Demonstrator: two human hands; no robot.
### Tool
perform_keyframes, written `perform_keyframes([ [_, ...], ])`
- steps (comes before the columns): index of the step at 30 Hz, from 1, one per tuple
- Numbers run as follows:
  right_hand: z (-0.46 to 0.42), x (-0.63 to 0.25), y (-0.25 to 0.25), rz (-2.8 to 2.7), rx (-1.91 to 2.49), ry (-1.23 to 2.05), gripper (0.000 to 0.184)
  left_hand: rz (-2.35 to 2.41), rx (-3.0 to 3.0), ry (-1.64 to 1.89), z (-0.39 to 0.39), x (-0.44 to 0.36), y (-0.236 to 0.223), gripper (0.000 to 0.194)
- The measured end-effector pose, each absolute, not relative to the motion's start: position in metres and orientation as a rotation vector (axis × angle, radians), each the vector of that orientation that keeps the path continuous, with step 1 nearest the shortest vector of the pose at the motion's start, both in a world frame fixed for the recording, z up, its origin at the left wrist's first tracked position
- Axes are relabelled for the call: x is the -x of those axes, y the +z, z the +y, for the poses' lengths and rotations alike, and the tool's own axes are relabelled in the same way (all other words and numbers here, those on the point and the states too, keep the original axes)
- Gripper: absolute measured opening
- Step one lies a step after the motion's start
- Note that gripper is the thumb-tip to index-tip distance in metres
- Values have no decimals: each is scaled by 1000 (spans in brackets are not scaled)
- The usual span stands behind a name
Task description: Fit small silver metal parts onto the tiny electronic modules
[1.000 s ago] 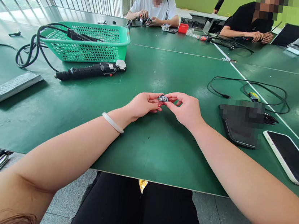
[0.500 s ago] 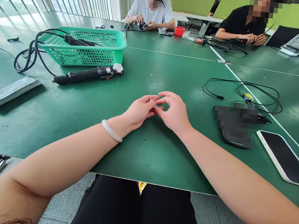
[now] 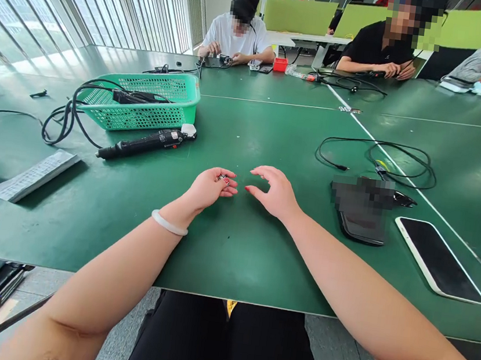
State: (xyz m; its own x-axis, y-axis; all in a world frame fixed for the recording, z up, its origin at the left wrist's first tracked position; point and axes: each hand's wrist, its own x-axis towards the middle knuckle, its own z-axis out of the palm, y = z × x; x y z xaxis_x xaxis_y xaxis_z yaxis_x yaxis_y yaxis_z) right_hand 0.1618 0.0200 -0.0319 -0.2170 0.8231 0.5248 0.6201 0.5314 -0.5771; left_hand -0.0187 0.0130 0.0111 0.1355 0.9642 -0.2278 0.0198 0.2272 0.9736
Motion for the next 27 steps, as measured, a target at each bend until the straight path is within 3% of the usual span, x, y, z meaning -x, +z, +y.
perform_keyframes([
  [4,26,-173,-36,-1858,1350,401,38,1365,-1316,704,10,41,24,17],
  [9,27,-172,-39,-1856,1367,435,32,1653,-1670,564,-9,90,33,23],
  [18,28,-171,-38,-1838,1382,494,27,2177,-2143,-21,-52,180,23,37],
  [27,26,-170,-36,-1834,1407,542,26,2186,-2106,-25,-61,205,30,33],
])
